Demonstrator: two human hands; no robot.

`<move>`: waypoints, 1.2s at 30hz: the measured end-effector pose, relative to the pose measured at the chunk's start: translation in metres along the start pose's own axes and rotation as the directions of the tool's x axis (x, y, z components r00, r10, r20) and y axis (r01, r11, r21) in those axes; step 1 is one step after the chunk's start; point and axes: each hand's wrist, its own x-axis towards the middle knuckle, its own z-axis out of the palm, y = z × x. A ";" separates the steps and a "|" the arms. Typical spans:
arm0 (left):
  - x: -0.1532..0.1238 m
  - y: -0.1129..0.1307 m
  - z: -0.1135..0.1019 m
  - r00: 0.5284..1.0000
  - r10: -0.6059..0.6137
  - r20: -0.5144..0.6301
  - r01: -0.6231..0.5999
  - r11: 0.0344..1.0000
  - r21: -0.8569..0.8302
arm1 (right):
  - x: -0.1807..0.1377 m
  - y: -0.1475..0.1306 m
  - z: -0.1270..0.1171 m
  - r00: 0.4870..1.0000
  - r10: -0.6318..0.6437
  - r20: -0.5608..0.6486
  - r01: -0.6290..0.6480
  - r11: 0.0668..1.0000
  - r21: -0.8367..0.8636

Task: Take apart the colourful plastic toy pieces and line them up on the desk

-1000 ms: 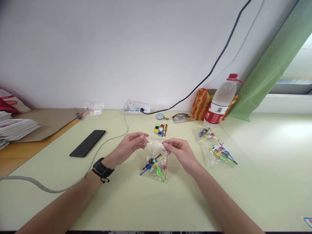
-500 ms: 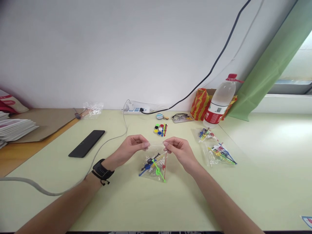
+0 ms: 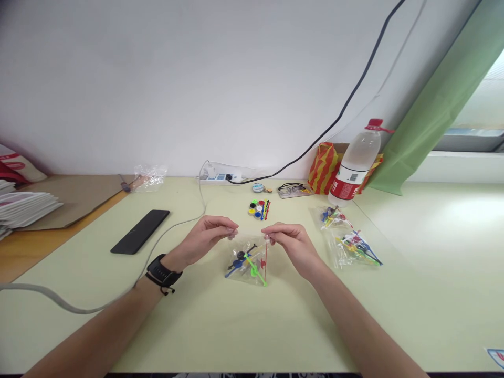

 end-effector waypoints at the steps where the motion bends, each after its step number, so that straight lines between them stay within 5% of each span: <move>1: 0.000 0.000 0.001 1.000 0.012 -0.006 -0.012 1.000 0.002 | 0.000 0.000 0.000 1.000 -0.015 0.003 0.015 1.000 0.002; 7: -0.004 0.000 0.009 0.989 0.138 -0.046 -0.132 0.985 0.110 | -0.002 -0.002 0.006 0.994 -0.109 -0.031 0.107 0.992 -0.067; 16: 0.002 -0.008 0.007 0.999 0.052 -0.009 -0.049 0.980 0.193 | -0.002 0.000 0.010 0.996 -0.053 -0.076 0.044 0.993 -0.106; 36: 0.001 -0.012 0.002 0.995 0.077 -0.058 -0.073 0.994 0.082 | 0.001 0.004 0.008 0.998 0.002 -0.067 0.007 0.992 0.125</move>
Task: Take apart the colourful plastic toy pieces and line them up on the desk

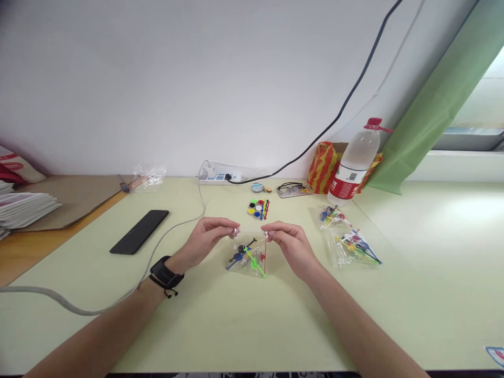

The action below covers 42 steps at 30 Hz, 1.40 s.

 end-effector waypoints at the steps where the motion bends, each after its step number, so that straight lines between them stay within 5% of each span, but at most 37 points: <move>1: -0.001 0.001 0.001 1.000 0.004 0.001 -0.004 1.000 0.010 | 0.000 0.000 0.000 1.000 -0.008 -0.005 0.008 1.000 -0.026; 12: 0.000 0.004 0.000 0.986 0.163 0.034 -0.163 0.903 0.398 | 0.000 0.004 0.005 0.979 -0.188 -0.073 0.151 0.924 -0.350; 24: -0.001 -0.003 0.001 0.998 0.052 -0.023 -0.047 0.986 0.160 | -0.004 -0.003 0.003 0.978 -0.207 -0.040 0.182 0.925 -0.334; 32: 0.002 -0.007 0.002 0.989 0.143 0.043 -0.149 0.927 0.345 | -0.002 0.005 0.003 0.975 -0.220 -0.011 0.198 0.896 -0.398; 42: -0.001 -0.003 0.001 0.987 0.139 0.082 -0.161 0.893 0.421 | -0.003 0.004 0.002 0.922 -0.382 0.067 0.345 0.731 -0.588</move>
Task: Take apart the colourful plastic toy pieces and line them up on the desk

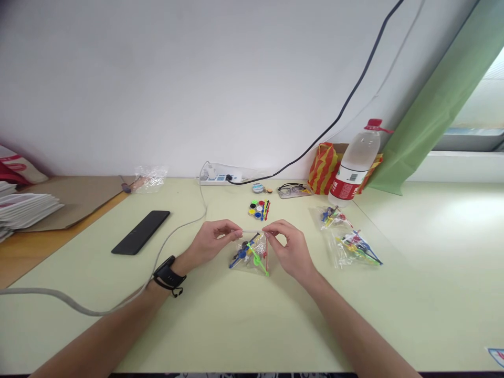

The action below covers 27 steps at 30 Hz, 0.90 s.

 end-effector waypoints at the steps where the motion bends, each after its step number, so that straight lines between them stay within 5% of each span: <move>1: 0.000 0.000 -0.001 1.000 -0.003 0.000 0.003 1.000 -0.011 | 0.000 0.000 0.000 1.000 -0.023 -0.004 0.023 1.000 -0.015; 12: -0.002 0.000 0.002 0.999 -0.005 -0.036 -0.003 0.975 -0.222 | -0.006 -0.002 0.002 0.991 -0.123 -0.047 0.119 0.990 -0.074; 17: -0.002 0.002 0.009 0.993 -0.099 -0.067 0.080 0.965 -0.249 | -0.006 -0.006 0.002 0.988 -0.153 -0.017 0.151 0.987 -0.058; 20: -0.002 0.003 0.012 0.995 -0.090 -0.035 0.079 0.966 -0.248 | -0.004 -0.009 0.002 0.996 -0.082 0.022 0.082 0.997 -0.001; 27: -0.003 0.010 0.011 0.999 0.036 0.032 -0.037 0.998 0.053 | 0.000 -0.011 0.002 0.975 0.131 0.177 -0.138 0.990 0.028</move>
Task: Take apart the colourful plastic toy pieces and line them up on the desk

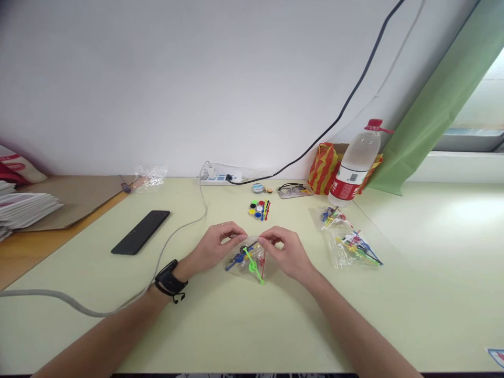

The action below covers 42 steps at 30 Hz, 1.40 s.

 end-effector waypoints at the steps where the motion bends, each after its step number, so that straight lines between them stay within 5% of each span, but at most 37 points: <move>1: -0.001 0.002 0.000 1.000 -0.010 0.002 0.010 1.000 0.005 | 0.000 0.000 0.000 1.000 0.007 0.004 -0.007 1.000 0.003; 13: -0.005 0.003 0.011 0.994 -0.061 0.095 0.074 0.988 -0.134 | -0.002 -0.002 0.001 0.998 -0.002 0.068 0.001 1.000 0.022; 17: -0.005 0.001 0.009 0.990 -0.087 0.109 0.102 0.985 -0.140 | -0.002 -0.006 0.000 0.983 0.062 0.171 -0.072 0.996 0.050; 32: 0.001 -0.009 -0.008 0.944 -0.279 0.176 0.320 0.902 -0.288 | 0.001 -0.003 -0.017 0.978 0.054 0.201 -0.047 0.998 -0.036; 42: 0.001 -0.010 -0.005 0.951 -0.274 0.145 0.307 0.894 -0.326 | 0.001 -0.003 -0.023 0.972 0.011 0.234 0.007 0.997 -0.075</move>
